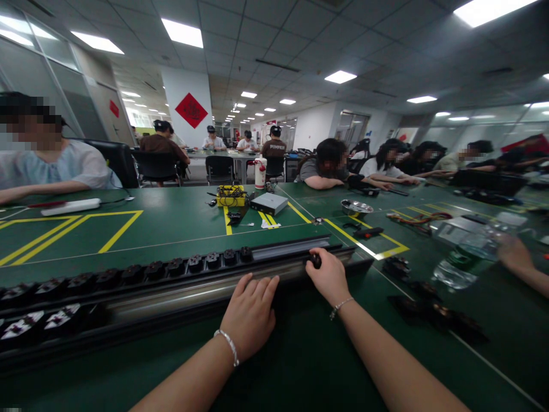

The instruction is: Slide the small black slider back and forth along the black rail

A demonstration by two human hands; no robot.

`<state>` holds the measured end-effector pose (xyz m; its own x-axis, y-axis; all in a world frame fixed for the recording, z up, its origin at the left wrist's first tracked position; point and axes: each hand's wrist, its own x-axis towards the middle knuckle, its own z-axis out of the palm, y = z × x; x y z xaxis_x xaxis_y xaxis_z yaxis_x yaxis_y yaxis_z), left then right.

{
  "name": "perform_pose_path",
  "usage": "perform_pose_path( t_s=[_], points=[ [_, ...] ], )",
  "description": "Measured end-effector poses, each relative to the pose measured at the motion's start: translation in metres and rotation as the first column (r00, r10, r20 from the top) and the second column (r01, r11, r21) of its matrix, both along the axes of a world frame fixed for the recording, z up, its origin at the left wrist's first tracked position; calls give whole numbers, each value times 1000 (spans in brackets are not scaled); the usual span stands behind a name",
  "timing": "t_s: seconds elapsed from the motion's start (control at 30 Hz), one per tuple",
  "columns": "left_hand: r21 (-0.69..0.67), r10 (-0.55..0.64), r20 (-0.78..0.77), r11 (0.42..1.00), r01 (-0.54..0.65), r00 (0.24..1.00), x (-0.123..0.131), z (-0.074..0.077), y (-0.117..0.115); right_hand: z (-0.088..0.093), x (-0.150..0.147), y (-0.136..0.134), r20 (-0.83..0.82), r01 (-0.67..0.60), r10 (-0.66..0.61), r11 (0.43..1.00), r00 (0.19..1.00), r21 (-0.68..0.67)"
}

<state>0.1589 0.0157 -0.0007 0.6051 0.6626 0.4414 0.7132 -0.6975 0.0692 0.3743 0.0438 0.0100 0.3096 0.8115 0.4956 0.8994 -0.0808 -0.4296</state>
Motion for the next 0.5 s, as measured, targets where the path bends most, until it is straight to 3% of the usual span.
perform_pose_path(
  t_s=[0.5],
  points=[
    [-11, 0, -4, 1000, 0, 1000, 0, 2, 0, 3, 0, -1, -11, -9, 9, 1000, 1000, -29]
  ],
)
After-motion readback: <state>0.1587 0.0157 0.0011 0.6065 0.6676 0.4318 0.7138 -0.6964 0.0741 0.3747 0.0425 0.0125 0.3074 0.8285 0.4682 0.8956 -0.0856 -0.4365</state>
